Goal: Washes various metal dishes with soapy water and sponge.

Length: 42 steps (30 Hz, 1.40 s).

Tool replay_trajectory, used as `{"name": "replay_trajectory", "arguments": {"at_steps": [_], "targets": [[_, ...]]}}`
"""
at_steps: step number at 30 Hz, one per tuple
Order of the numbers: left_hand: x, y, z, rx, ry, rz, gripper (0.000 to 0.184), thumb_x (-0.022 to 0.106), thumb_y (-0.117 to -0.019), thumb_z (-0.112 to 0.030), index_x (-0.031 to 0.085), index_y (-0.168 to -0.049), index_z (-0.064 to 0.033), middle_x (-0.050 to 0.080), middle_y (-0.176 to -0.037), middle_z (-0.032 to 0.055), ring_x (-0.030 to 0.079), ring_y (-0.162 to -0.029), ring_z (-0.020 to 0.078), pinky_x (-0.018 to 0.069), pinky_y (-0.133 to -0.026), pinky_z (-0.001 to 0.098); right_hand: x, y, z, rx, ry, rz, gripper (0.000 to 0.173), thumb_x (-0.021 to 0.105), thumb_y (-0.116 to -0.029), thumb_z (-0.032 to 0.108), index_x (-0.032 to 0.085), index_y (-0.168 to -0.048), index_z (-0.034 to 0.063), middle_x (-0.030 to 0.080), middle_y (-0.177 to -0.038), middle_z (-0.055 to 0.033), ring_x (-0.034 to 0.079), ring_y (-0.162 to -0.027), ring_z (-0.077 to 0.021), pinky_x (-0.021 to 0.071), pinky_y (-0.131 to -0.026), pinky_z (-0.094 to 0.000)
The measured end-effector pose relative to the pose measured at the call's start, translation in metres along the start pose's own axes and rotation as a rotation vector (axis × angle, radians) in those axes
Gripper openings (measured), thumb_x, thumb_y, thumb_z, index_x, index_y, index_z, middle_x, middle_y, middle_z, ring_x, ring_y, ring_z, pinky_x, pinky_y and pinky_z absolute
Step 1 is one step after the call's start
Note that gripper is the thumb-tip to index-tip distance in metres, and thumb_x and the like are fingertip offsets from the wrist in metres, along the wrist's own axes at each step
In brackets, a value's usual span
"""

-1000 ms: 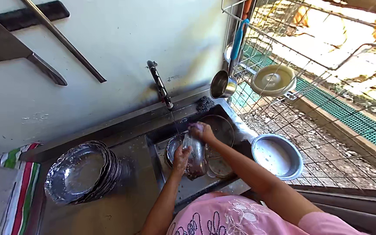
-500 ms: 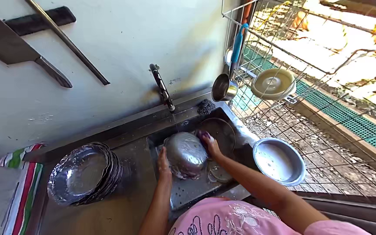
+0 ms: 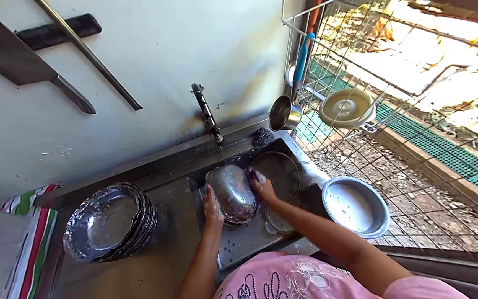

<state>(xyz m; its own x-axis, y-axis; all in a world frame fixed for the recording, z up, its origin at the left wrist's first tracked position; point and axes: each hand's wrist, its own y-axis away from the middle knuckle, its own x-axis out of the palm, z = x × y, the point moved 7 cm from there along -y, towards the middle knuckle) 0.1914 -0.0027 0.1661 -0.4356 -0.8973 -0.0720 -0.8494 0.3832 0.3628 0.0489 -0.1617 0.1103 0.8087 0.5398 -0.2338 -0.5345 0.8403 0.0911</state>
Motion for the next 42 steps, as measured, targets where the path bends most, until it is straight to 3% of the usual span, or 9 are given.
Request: {"name": "replay_trajectory", "arguments": {"at_steps": [6,11,14,18,21,25,29,35,42], "targets": [[0.022,0.007,0.017,0.004,-0.11,0.247,0.039,0.037,-0.1116,-0.018,0.05,-0.136,0.0095,0.06,-0.127,0.0233,0.06,-0.114,0.0226,0.0496,-0.1,0.0376,0.042,0.03,0.096,-0.51,0.359,0.298,0.039,0.072,-0.0858,0.023,0.075,-0.121,0.0055,0.063,-0.138,-0.0213,0.053,-0.136,-0.0421,0.0388,-0.114,-0.0611],[0.007,0.009,-0.009,-0.037,0.002,0.148,0.05,0.042,-0.1108,-0.031,0.05,-0.142,0.0074,0.053,-0.143,0.0249,0.052,-0.132,0.0281,0.041,-0.112,0.0458,0.004,-0.062,0.033,0.16,-0.113,0.447,0.032,0.059,-0.1015,0.017,0.061,-0.125,-0.0045,0.067,-0.111,-0.0158,0.064,-0.098,-0.0182,0.0527,-0.091,-0.0388],[-0.006,-0.011,0.001,-0.146,0.262,-0.023,0.051,0.037,-0.1114,-0.037,0.05,-0.14,0.003,0.059,-0.133,0.0225,0.061,-0.117,0.0264,0.0503,-0.099,0.0462,-0.002,-0.03,-0.016,0.175,-0.246,0.192,0.047,0.048,-0.107,0.024,0.05,-0.141,-0.0077,0.062,-0.132,-0.0233,0.062,-0.119,-0.0232,0.0499,-0.105,-0.0401],[0.007,-0.013,0.024,-0.192,0.258,-0.077,0.053,0.04,-0.1114,-0.035,0.045,-0.146,0.0058,0.05,-0.145,0.0275,0.051,-0.132,0.0355,0.0424,-0.109,0.0544,0.029,0.046,0.012,-0.341,0.122,-0.035,0.055,0.056,-0.0959,0.02,0.053,-0.139,-0.0145,0.044,-0.15,-0.0368,0.04,-0.144,-0.0466,0.0284,-0.123,-0.0541],[0.014,0.002,0.015,-0.112,0.004,0.033,0.046,0.05,-0.1085,-0.026,0.051,-0.137,0.0103,0.058,-0.131,0.0297,0.057,-0.12,0.0348,0.047,-0.103,0.0497,0.05,0.057,0.061,-0.691,0.33,0.075,0.043,0.068,-0.0891,0.023,0.071,-0.125,-0.0006,0.057,-0.14,-0.0311,0.054,-0.132,-0.049,0.0435,-0.11,-0.0636],[0.005,0.028,-0.031,0.057,-0.146,0.3,0.045,0.063,-0.1017,-0.015,0.052,-0.136,0.0109,0.06,-0.132,0.0256,0.059,-0.122,0.0254,0.0462,-0.107,0.0399,0.035,-0.006,0.062,-0.254,-0.068,0.282,0.041,0.055,-0.0983,0.011,0.058,-0.131,-0.0139,0.06,-0.137,-0.0265,0.058,-0.13,-0.0246,0.0441,-0.113,-0.0374],[-0.053,0.058,-0.11,0.527,-0.436,0.296,0.031,0.069,-0.0944,-0.013,0.066,-0.111,0.0127,0.071,-0.101,0.0194,0.069,-0.095,0.0172,0.0544,-0.091,0.0347,0.005,-0.013,0.009,0.17,-0.286,0.188,0.034,0.048,-0.1075,0.02,0.058,-0.125,-0.0079,0.068,-0.102,-0.012,0.067,-0.088,-0.0124,0.0572,-0.082,-0.0325],[-0.186,0.002,-0.146,0.416,-1.065,-0.146,0.038,0.062,-0.1031,-0.023,0.065,-0.111,0.0144,0.065,-0.102,0.0382,0.063,-0.102,0.0558,0.0432,-0.093,0.0731,-0.15,0.039,-0.007,0.243,-0.394,-0.123,0.036,0.059,-0.0941,0.007,0.051,-0.128,-0.0013,0.07,-0.097,-0.0074,0.072,-0.08,-0.0156,0.0633,-0.072,-0.0367],[-0.166,-0.08,-0.085,0.505,-0.976,-0.16,0.04,0.055,-0.1041,-0.011,0.056,-0.14,0.0044,0.053,-0.141,0.0336,0.051,-0.133,0.0492,0.0382,-0.111,0.062,-0.276,0.074,-0.078,0.455,0.585,-0.288,0.042,0.065,-0.0965,0.006,0.058,-0.135,-0.0107,0.06,-0.128,-0.0378,0.061,-0.116,-0.0514,0.0428,-0.101,-0.0694]]}}
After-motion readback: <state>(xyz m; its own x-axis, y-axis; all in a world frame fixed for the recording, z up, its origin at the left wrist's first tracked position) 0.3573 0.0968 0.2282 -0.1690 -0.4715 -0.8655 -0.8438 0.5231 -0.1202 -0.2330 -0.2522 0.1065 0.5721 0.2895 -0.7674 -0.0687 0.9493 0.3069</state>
